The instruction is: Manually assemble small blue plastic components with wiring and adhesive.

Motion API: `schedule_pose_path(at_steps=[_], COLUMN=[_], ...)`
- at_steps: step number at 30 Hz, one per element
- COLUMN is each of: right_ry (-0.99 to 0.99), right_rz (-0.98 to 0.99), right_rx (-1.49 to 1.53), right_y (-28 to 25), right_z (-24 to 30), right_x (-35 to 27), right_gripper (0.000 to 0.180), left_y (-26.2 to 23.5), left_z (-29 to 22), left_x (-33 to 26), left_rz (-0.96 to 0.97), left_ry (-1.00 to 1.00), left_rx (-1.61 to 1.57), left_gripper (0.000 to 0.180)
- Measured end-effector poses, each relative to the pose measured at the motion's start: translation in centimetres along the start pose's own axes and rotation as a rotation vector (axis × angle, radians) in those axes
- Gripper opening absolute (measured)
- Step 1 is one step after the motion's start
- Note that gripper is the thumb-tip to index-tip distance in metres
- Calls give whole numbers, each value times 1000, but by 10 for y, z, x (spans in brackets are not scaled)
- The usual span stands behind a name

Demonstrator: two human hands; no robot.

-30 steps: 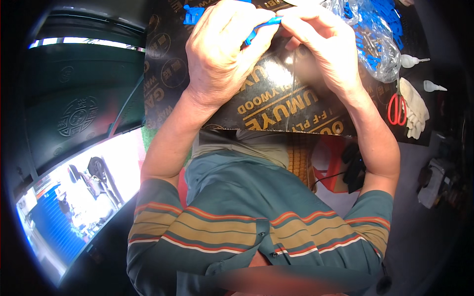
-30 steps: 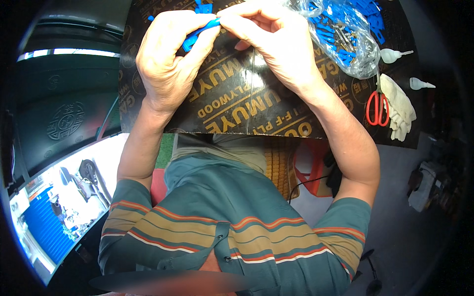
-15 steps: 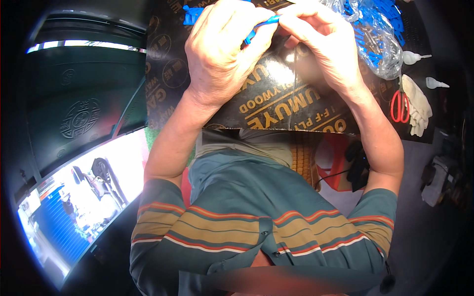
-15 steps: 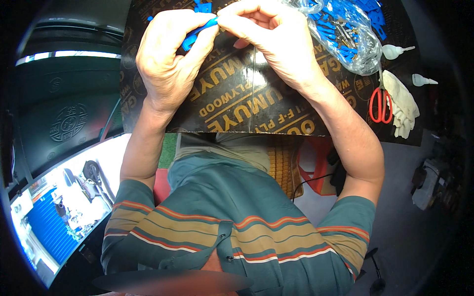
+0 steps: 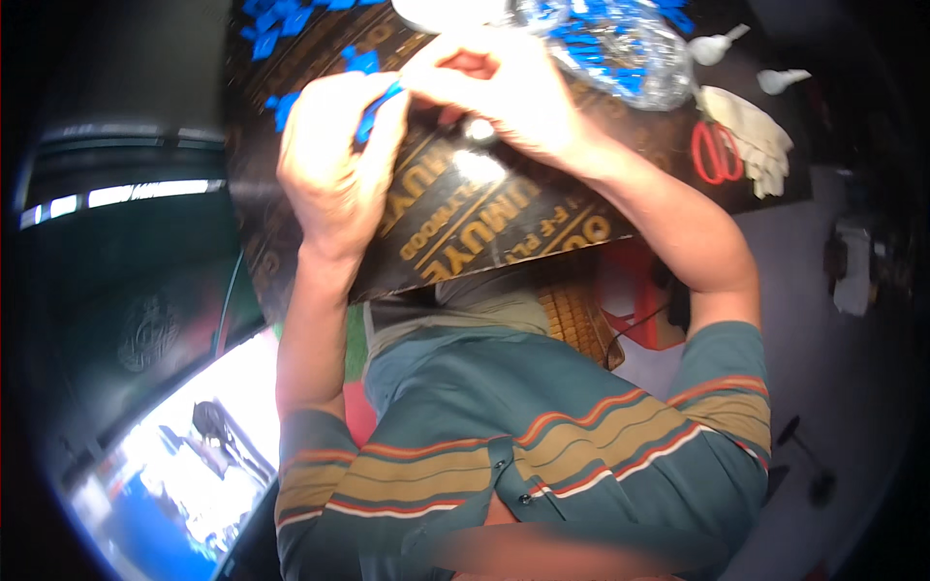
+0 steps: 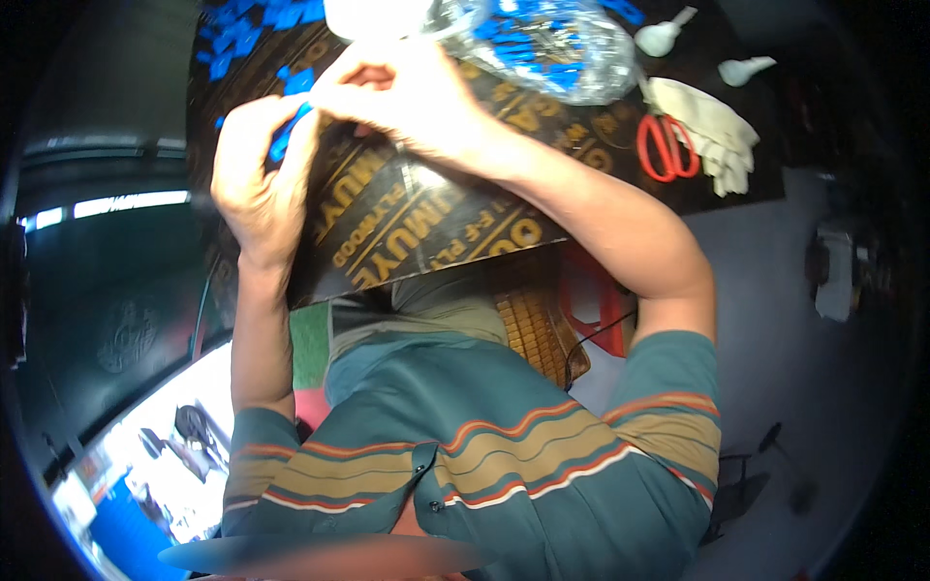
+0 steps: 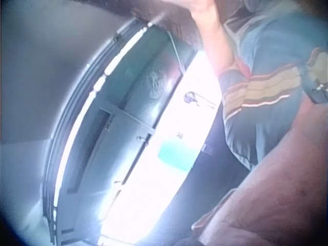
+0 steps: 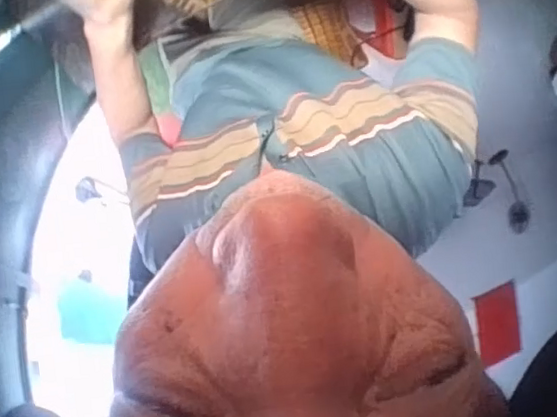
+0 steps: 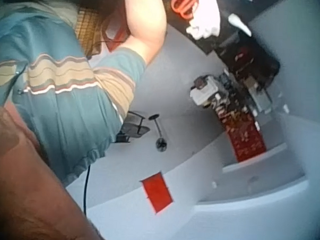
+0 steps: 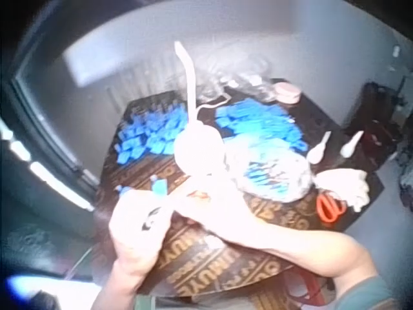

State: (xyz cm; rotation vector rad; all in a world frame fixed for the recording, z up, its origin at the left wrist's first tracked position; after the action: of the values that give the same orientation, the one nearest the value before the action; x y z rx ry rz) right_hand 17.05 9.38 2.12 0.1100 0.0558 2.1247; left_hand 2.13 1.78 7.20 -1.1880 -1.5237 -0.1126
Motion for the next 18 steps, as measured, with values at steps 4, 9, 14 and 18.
schedule_pose_path(at_steps=[4, 9, 14, 18], right_ry=[-101, -420, -493, -687], right_rz=[-41, -259, -346, -504], right_rx=[-122, -626, -719, -709], right_y=[-14, -33, -48, -72], right_z=[19, 60, 81, 76], right_x=[-7, -14, -16, -12], right_gripper=[18, 22, 21, 20], left_y=[4, 9, 15, 22], left_z=[-8, -10, 0, 4], left_x=[5, 4, -6, -9], left_rz=[22, 115, 149, 162], left_ry=[-42, -32, -115, -168], left_rx=[27, 92, 8, -46], left_gripper=[21, 19, 16, 15])
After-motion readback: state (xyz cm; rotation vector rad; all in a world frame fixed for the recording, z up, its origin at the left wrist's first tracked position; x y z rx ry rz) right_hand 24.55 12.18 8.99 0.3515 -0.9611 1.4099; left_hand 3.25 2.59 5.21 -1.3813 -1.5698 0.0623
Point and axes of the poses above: each hand's wrist, its own x-axis towards the middle knuckle, its own y-axis out of the palm, z = x × y, the point moved 7 cm from there along x, towards the middle knuckle, and after that the axes turned 7 degrees about y, right-handed, at the moved point
